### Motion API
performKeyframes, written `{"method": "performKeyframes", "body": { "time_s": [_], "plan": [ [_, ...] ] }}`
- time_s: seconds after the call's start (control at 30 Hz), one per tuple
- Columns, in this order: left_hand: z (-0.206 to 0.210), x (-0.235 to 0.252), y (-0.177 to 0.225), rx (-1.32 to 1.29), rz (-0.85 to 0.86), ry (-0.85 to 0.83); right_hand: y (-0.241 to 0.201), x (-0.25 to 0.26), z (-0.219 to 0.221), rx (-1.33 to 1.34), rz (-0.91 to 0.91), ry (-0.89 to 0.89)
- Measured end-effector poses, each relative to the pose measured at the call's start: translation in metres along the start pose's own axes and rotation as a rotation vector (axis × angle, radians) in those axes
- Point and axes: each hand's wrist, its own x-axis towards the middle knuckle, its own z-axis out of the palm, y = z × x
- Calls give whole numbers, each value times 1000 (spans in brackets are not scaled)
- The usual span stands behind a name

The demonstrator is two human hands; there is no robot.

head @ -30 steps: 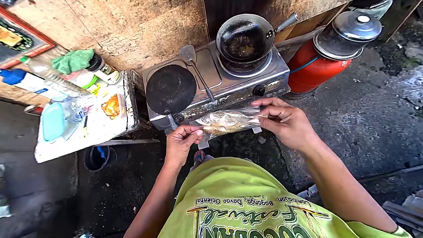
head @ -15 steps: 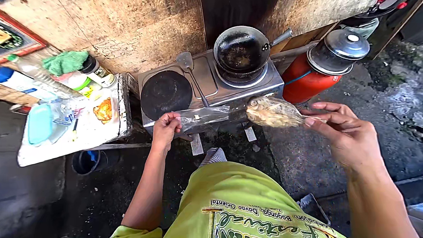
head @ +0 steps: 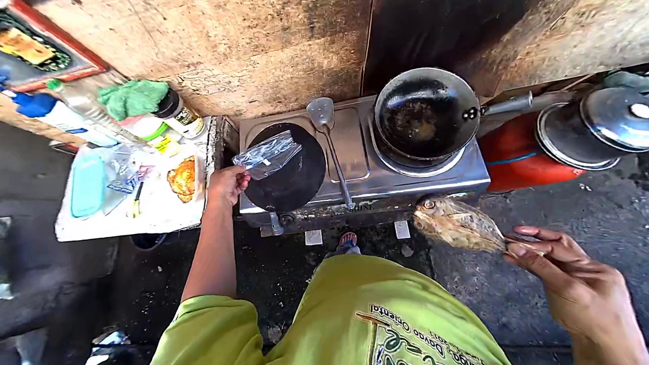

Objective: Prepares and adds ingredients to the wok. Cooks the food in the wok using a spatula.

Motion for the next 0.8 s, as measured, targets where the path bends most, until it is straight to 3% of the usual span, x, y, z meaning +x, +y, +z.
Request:
{"method": "performKeyframes", "body": {
  "time_s": [0.23,0.3,0.4,0.47,0.6,0.7,0.8],
  "plan": [
    [18,29,-9,798,280,117,-17,52,39,104,125,26],
    [21,19,0,892,307,177,-19,62,45,117,133,23],
    [32,-7,9,796,481,222,-20,72,48,168,151,24],
    [51,-32,11,596,587,43,-23,76,50,235,194,32],
    [124,-106,-4,316,503,-560,-20,82,47,499,264,15],
    [173,-147,-25,542,536,-945,-14,85,30,573,248,10],
    [214,-171,-57,740,436,-1073,-5,86,-4,560,194,34]
  ]
}}
